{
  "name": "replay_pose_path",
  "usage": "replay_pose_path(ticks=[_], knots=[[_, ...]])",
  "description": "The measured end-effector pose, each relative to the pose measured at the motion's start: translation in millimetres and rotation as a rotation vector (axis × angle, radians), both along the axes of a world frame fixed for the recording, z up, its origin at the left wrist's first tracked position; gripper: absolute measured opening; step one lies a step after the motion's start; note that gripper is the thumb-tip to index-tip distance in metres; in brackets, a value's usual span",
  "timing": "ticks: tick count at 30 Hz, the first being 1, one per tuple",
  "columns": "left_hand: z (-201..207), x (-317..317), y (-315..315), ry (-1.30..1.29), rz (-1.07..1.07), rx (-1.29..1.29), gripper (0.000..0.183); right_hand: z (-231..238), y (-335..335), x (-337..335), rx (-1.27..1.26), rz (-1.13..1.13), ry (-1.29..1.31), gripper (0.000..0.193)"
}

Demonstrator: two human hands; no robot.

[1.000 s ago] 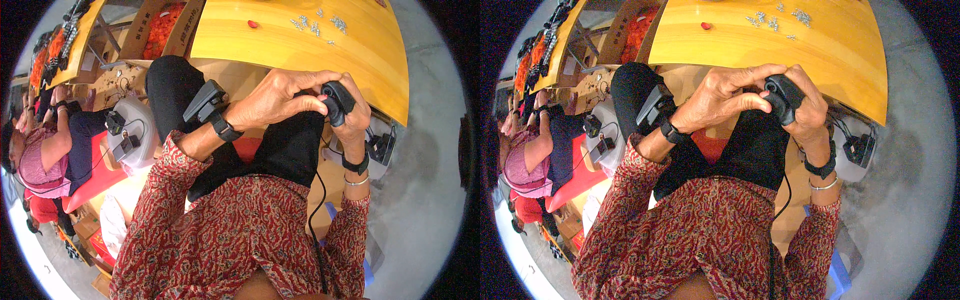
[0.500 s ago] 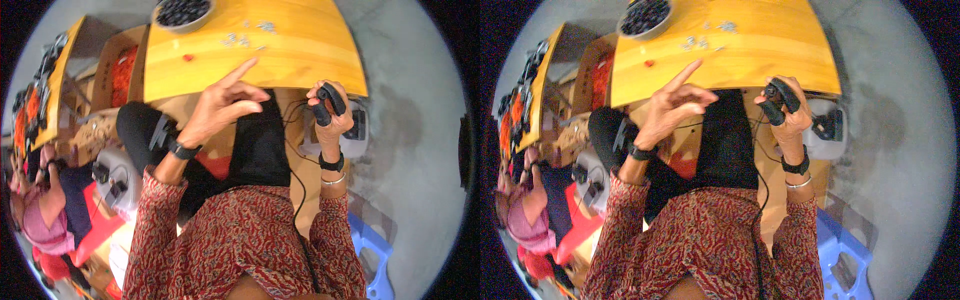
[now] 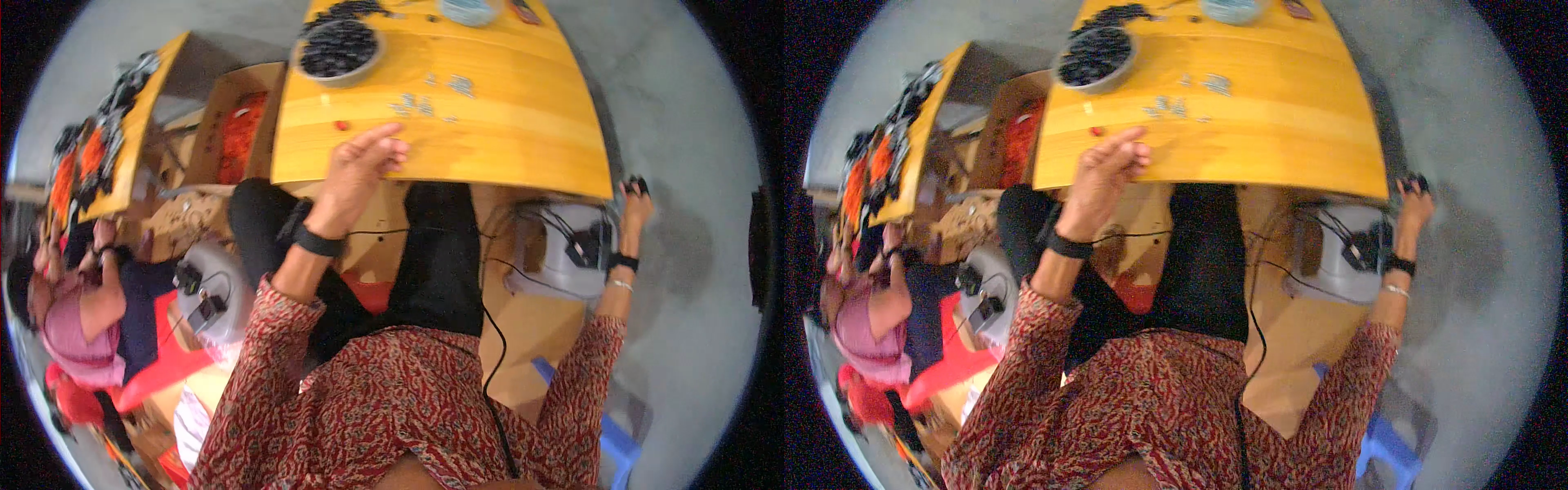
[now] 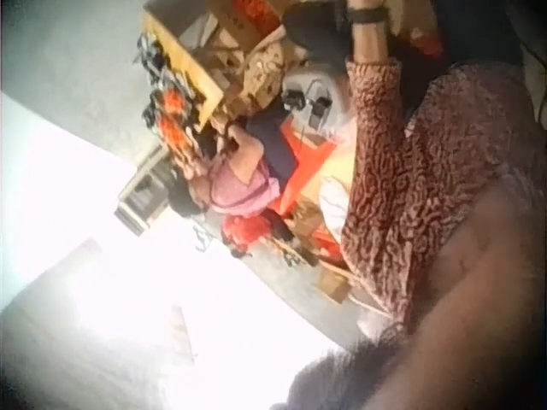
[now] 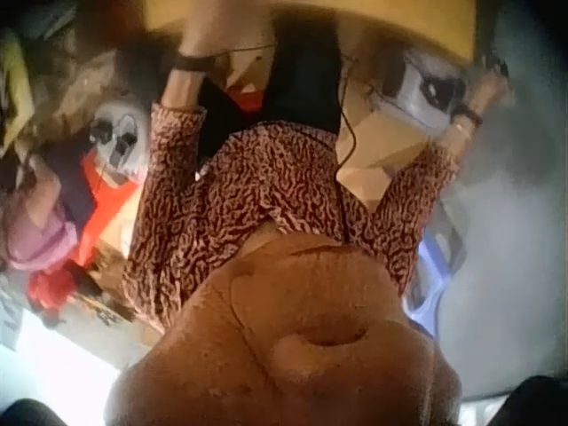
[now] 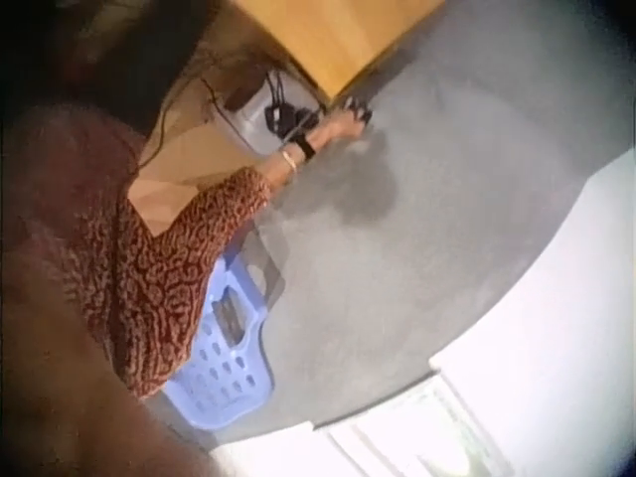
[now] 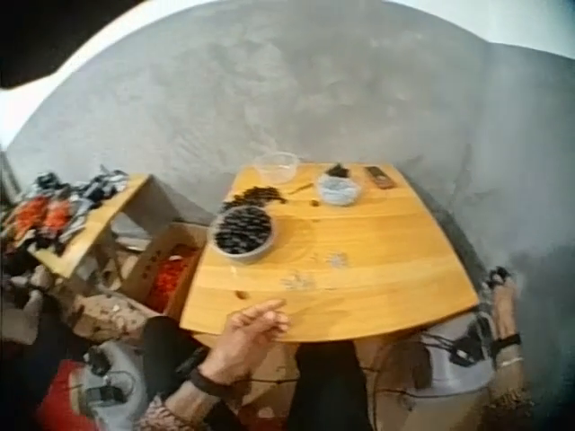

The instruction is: The person assembles small silver pins into black rubber components by hand at a work table.

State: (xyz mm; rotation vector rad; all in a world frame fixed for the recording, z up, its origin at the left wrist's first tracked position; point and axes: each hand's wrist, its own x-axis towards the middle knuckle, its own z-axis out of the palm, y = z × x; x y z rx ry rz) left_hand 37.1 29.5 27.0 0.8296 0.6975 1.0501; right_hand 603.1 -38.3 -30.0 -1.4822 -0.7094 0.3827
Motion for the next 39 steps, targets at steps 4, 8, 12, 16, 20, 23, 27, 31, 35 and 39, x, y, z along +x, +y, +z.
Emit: replay_pose_path(ticks=[4,8,12,16,20,23,27,31,35,39], knots=[[-14,-6,-1,-0.008,-0.026,-0.018,0.029,-16,9,3,-0.068,-0.066,-0.01,0.036],[-6,-6,-6,0.002,-0.06,-0.008,0.025,32,27,-52,-0.175,-0.11,-0.259,0.03],[-8,-8,-7,-0.025,-0.102,0.033,0.024,99,51,-145,-0.305,0.025,-0.638,0.023],[-3,-16,-9,-0.066,-0.111,0.041,0.024,126,97,-244,-0.052,0.374,-0.902,0.021],[-2,-24,-3,-0.073,-0.096,0.04,0.025,124,148,-340,0.056,0.705,-0.781,0.02],[0,-22,4,-0.117,-0.075,0.026,0.025,124,173,-393,-0.008,0.788,-0.837,0.019],[0,-31,10,-0.17,-0.014,-0.052,0.024,102,216,-423,-0.041,0.801,-0.941,0.019],[4,-41,16,-0.201,0.014,-0.056,0.024,100,231,-437,0.015,0.826,-1.11,0.019],[6,-47,21,-0.229,0.105,-0.054,0.024,86,238,-440,-0.008,0.882,-1.054,0.02],[4,-50,27,-0.26,0.247,-0.071,0.031,75,246,-435,-0.061,0.899,-0.954,0.02]])
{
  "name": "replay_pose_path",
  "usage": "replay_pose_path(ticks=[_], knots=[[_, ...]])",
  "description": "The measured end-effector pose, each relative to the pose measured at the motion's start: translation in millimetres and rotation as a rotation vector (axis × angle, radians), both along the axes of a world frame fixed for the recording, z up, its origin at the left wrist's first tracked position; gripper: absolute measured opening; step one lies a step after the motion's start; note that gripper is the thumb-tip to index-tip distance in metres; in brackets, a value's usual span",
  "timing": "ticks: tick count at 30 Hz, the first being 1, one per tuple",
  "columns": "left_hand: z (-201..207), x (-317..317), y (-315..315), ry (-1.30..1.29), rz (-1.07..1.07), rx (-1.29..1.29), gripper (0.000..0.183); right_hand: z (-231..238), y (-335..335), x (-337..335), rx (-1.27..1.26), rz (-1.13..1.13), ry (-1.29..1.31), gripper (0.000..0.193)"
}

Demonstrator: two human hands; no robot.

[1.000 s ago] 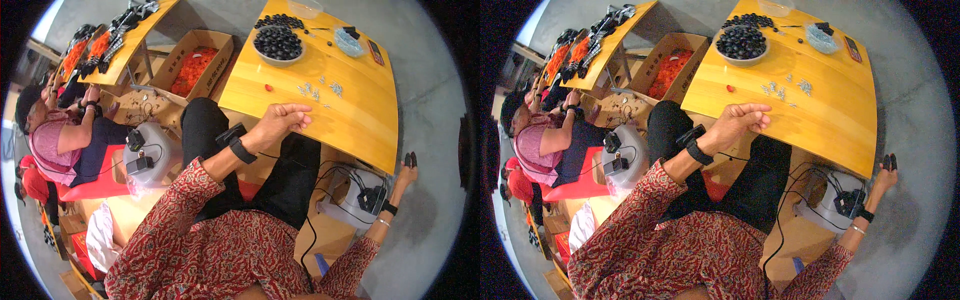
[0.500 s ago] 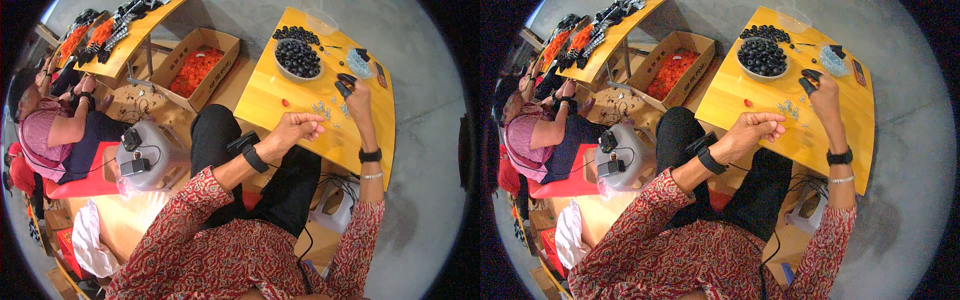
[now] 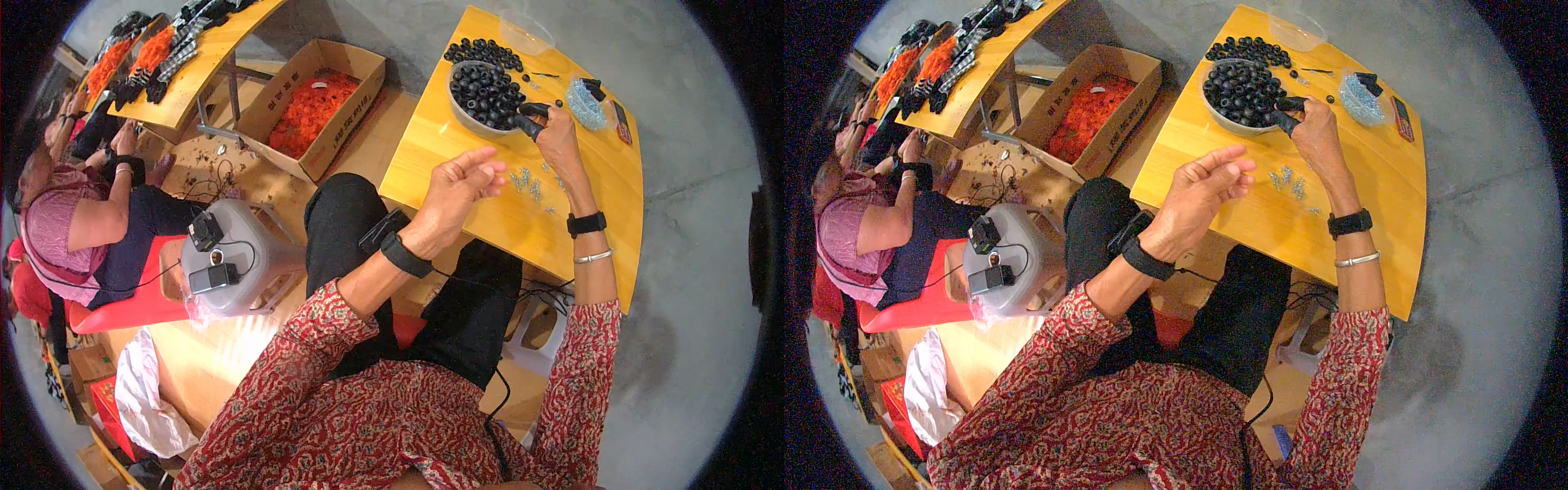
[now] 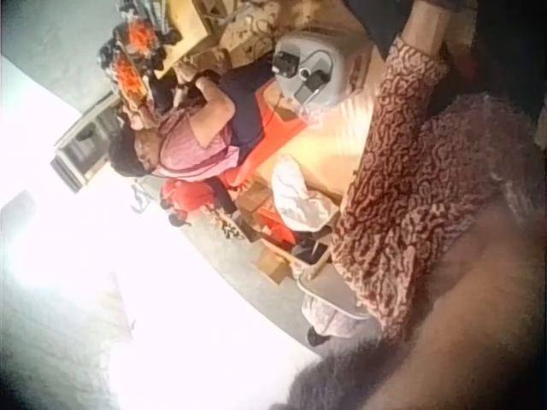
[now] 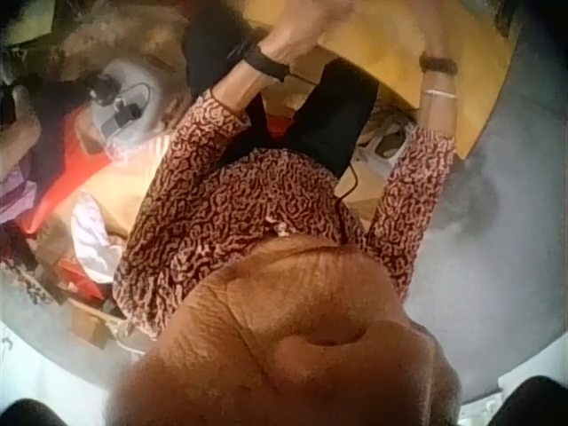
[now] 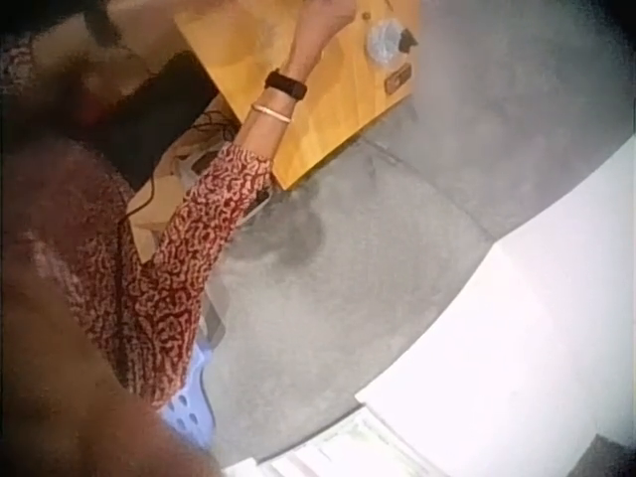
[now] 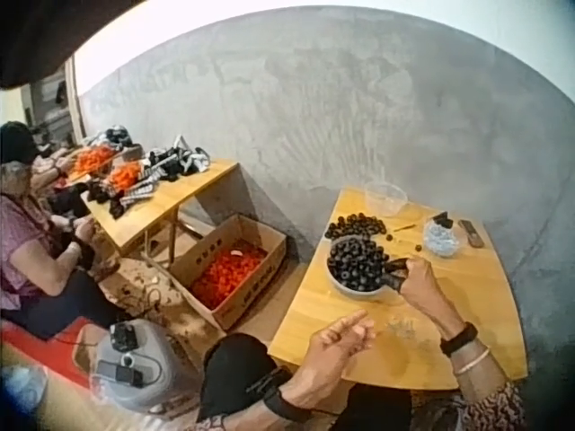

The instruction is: The person assembles small silver pins into black rubber components by hand at a work table.

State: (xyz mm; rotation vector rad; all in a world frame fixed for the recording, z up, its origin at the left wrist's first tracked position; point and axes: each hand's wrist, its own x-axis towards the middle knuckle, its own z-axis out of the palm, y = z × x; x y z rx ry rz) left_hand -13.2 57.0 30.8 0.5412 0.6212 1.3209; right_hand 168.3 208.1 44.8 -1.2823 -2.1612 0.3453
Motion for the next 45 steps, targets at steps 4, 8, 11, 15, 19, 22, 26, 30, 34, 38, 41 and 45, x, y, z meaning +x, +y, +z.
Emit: replay_pose_path(ticks=[4,8,11,15,19,22,26,30,34,38,41,45], knots=[[-3,-2,8,-0.011,0.047,-0.019,0.038,2,-7,1,-0.216,-0.03,0.318,0.016],[-3,1,10,-0.031,0.029,-0.017,0.038,5,-7,13,-0.338,-0.088,0.526,0.018],[-4,1,9,-0.032,0.008,-0.014,0.038,6,-9,12,-0.419,-0.192,0.725,0.02],[-5,-1,8,-0.036,-0.014,-0.02,0.037,14,-16,-5,-0.562,-0.204,0.757,0.019],[-5,2,9,-0.011,0.016,-0.028,0.037,8,-7,-7,-0.659,-0.246,0.776,0.019],[-7,1,12,-0.011,0.046,-0.031,0.039,3,-6,-9,-0.664,-0.249,0.82,0.021],[-4,-2,17,-0.004,0.119,-0.042,0.048,5,-22,-13,-0.66,-0.248,0.944,0.024],[-5,-1,20,-0.031,0.114,-0.015,0.055,7,-32,-10,-0.641,-0.181,0.944,0.023],[-6,-1,21,-0.046,0.086,-0.015,0.055,10,-33,0,-0.628,-0.268,0.846,0.022],[-2,-1,17,-0.023,0.049,-0.027,0.055,12,-22,9,-0.326,-0.394,0.278,0.014],[-2,-1,16,-0.027,0.04,-0.032,0.055,22,-26,0,-0.181,-0.293,0.221,0.01],[-1,2,16,-0.027,0.012,-0.018,0.056,17,-9,4,-0.086,-0.185,0.019,0.012]])
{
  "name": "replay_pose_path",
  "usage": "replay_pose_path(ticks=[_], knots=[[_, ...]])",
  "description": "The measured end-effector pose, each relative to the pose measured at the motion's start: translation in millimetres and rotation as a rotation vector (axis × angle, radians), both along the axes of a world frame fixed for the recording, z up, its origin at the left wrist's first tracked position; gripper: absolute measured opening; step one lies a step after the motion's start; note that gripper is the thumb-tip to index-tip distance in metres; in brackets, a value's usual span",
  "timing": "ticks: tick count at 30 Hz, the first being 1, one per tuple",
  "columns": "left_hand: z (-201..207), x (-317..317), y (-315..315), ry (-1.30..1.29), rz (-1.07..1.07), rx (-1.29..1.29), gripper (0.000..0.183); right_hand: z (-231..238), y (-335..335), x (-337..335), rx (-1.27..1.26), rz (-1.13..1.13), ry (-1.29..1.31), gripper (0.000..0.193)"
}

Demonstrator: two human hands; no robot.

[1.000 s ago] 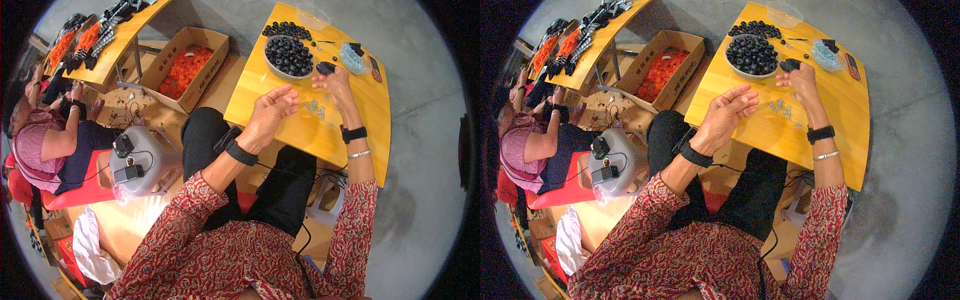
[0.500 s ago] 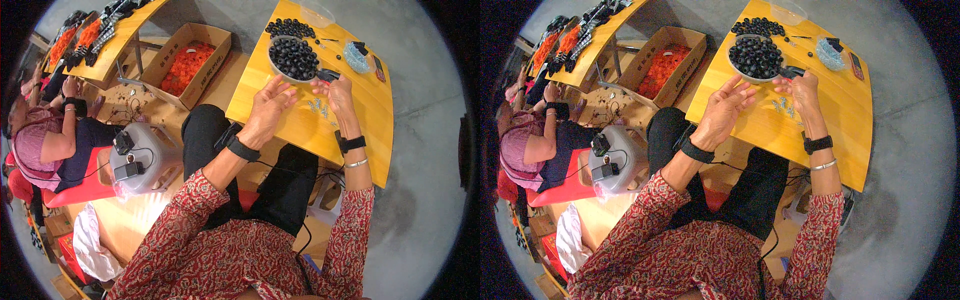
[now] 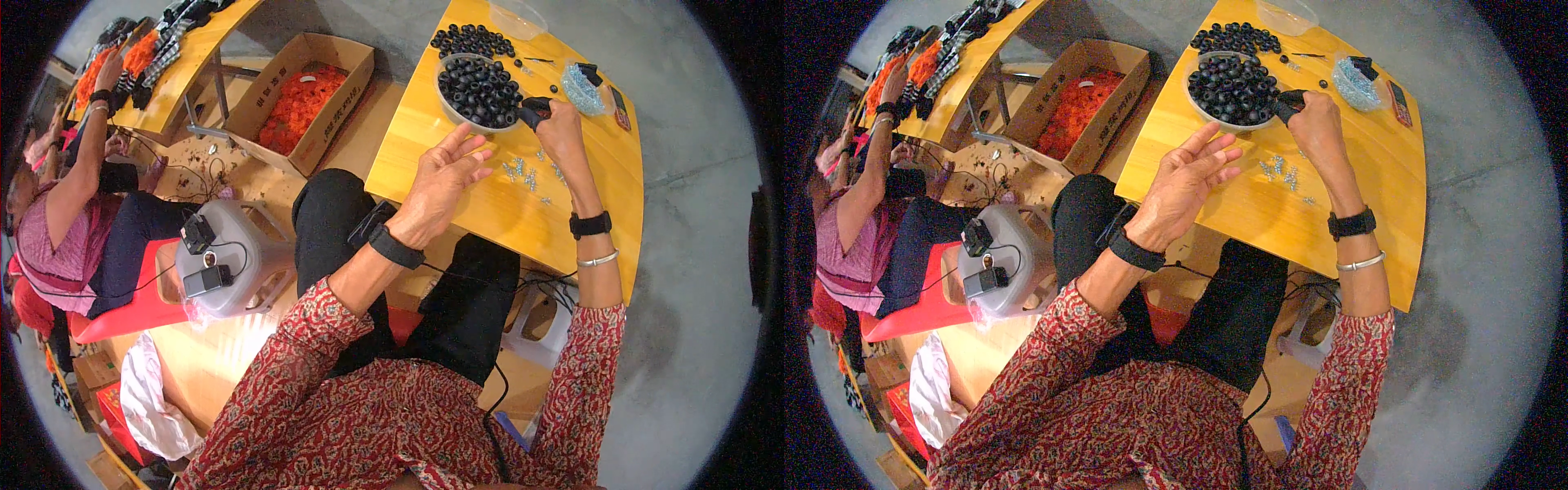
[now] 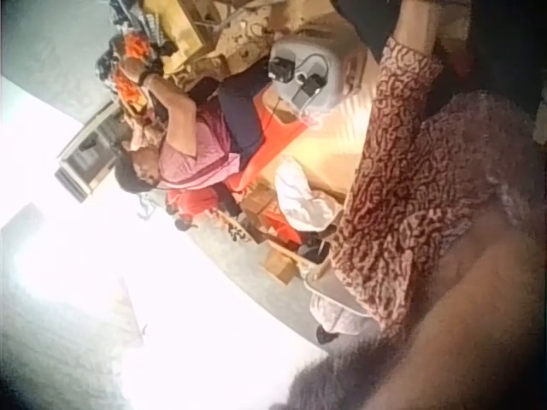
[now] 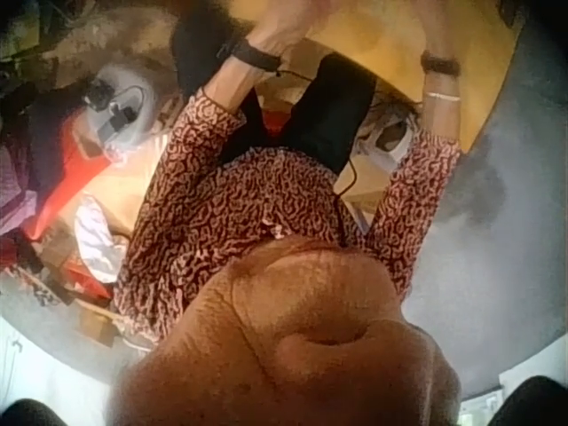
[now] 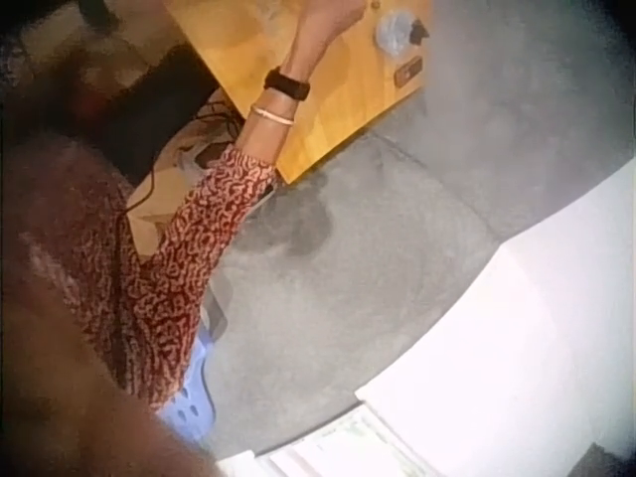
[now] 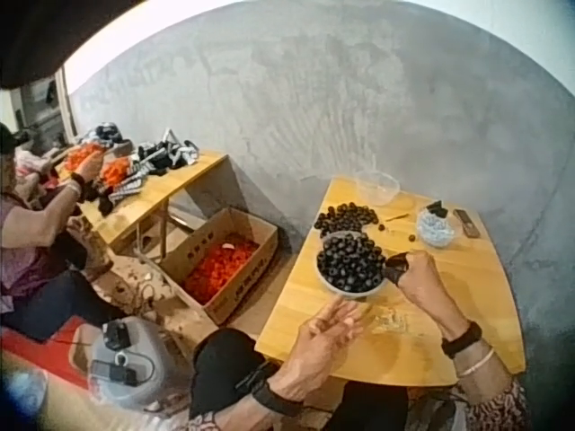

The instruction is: The person assembles small silver pins into black rubber components by hand at a work table.

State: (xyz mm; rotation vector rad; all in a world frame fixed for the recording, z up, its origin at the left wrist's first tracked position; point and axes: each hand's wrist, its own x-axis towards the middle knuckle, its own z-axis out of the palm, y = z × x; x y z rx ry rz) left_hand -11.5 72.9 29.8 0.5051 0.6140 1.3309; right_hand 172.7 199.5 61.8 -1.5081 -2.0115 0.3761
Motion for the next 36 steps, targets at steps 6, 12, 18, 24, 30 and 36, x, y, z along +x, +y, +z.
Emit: replay_pose_path(ticks=[6,12,18,24,30,36], knots=[[2,-2,-4,0.012,-0.04,-0.012,0.057,18,5,-22,-0.056,-0.09,-0.357,0.012],[-2,-2,-3,-0.014,-0.067,-0.007,0.057,20,21,-17,-0.108,-0.004,-0.411,0.013],[2,-6,-4,-0.013,-0.067,-0.026,0.056,11,23,-1,-0.103,0.07,-0.199,0.013],[3,-5,-3,-0.012,-0.078,-0.043,0.056,7,9,10,-0.462,0.003,0.504,0.013],[2,-5,-2,-0.028,-0.084,-0.045,0.054,10,1,14,-0.532,0.029,0.646,0.015],[0,-4,-1,-0.036,-0.082,-0.051,0.052,10,-6,19,-0.539,0.1,0.693,0.015]])
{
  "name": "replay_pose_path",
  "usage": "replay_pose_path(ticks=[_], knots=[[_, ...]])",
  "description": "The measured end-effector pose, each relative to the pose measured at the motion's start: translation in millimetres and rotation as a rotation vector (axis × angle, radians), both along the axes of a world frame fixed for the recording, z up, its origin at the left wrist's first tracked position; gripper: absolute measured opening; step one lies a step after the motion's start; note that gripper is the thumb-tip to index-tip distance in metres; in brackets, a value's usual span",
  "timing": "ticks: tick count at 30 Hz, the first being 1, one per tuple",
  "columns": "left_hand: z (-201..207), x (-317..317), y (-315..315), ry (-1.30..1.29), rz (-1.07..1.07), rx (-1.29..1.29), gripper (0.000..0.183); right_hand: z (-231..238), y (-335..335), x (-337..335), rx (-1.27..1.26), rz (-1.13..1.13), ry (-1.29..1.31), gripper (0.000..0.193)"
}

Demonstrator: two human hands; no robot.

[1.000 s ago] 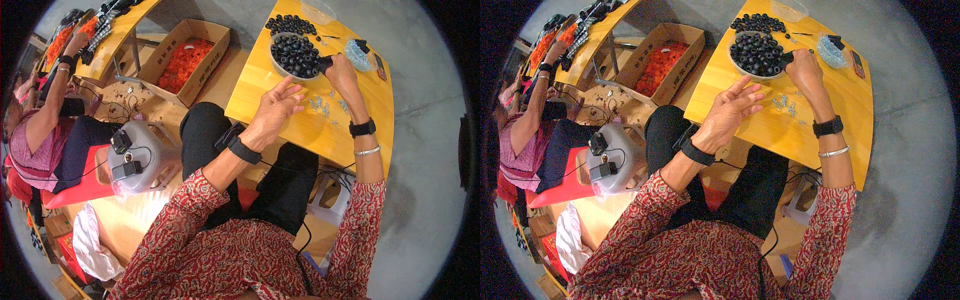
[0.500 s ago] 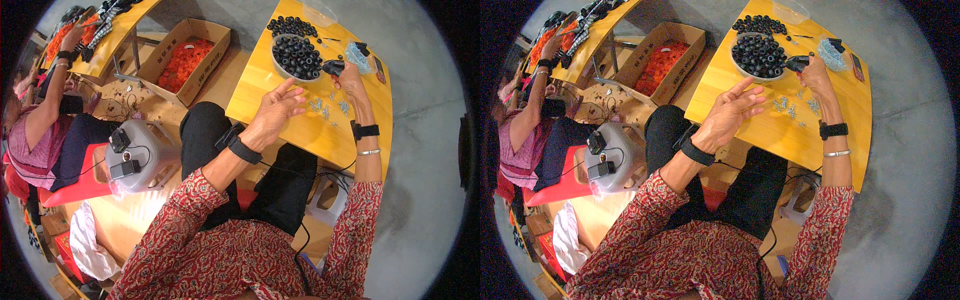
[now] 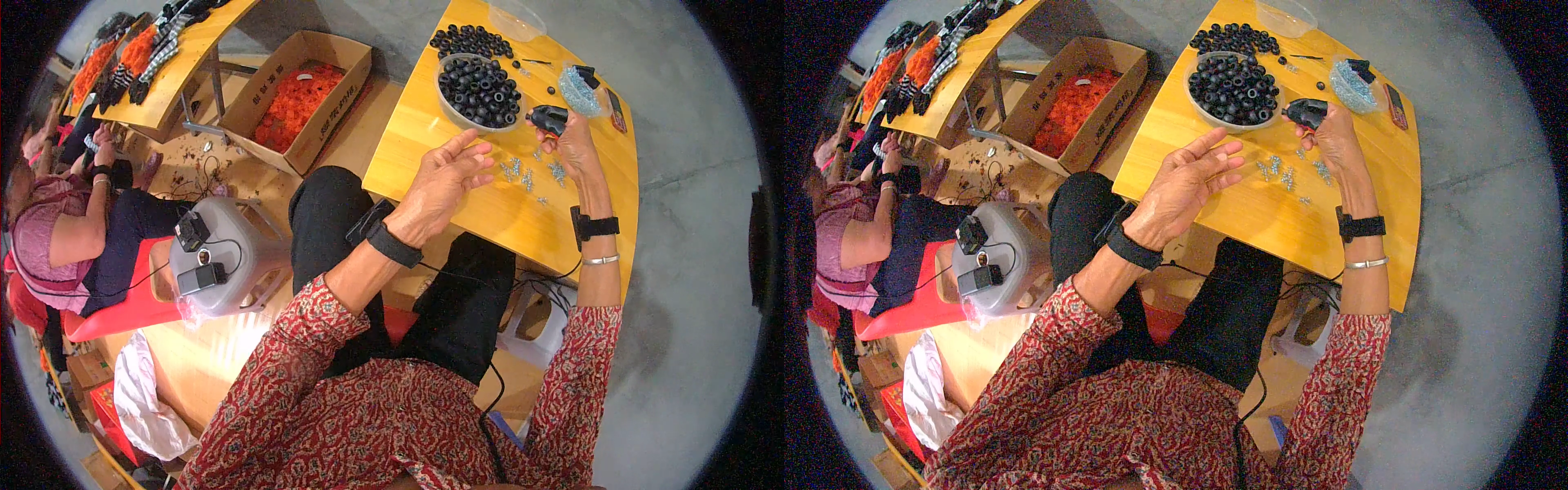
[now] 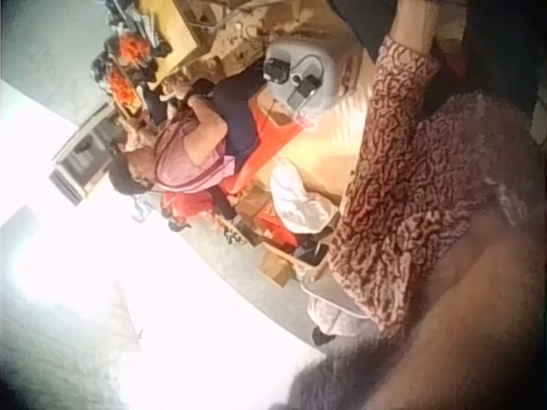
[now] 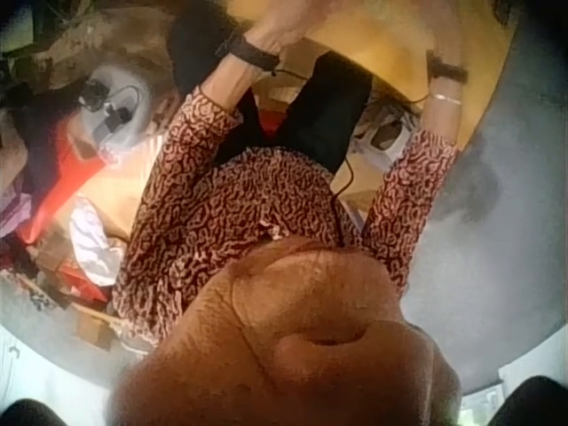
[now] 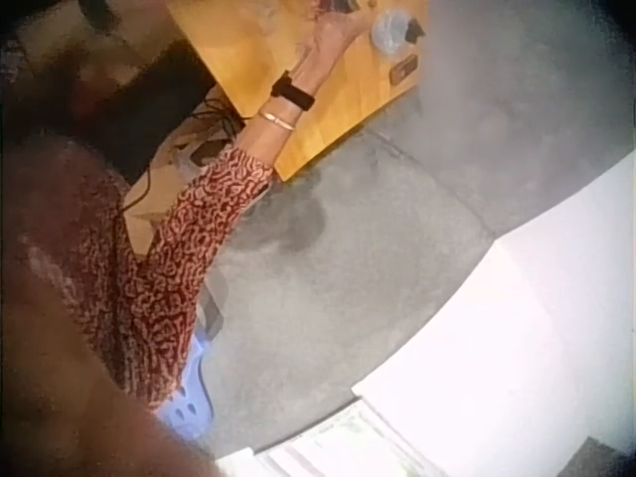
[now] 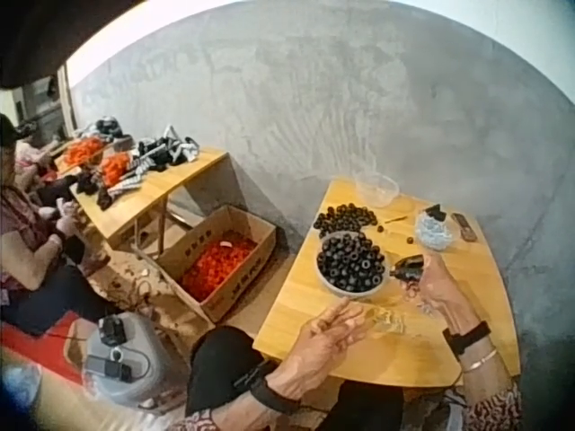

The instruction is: The person assembles small silver pins into black rubber components by hand at a work table.

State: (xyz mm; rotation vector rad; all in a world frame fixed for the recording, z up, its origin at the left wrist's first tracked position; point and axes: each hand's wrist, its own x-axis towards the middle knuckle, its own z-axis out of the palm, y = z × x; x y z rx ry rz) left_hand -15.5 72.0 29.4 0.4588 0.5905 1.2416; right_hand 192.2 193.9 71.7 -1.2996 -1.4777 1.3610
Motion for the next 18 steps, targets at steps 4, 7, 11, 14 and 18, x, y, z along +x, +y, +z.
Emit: replay_pose_path(ticks=[4,7,11,14,18], knots=[[0,0,0,-0.001,-0.002,-0.016,0.049,-19,10,13,0.182,-0.004,-0.324,0.012],[0,0,1,-0.01,0.001,-0.019,0.044,-26,8,12,0.358,-0.001,-0.621,0.015],[0,1,1,-0.004,0.005,-0.029,0.039,-29,1,5,0.592,0.1,-0.905,0.02],[0,1,1,-0.004,0.008,-0.027,0.037,-26,-5,0,0.554,0.084,-0.982,0.02],[-1,2,1,0.002,0.001,-0.018,0.036,-36,1,11,0.613,0.11,-0.887,0.015]])
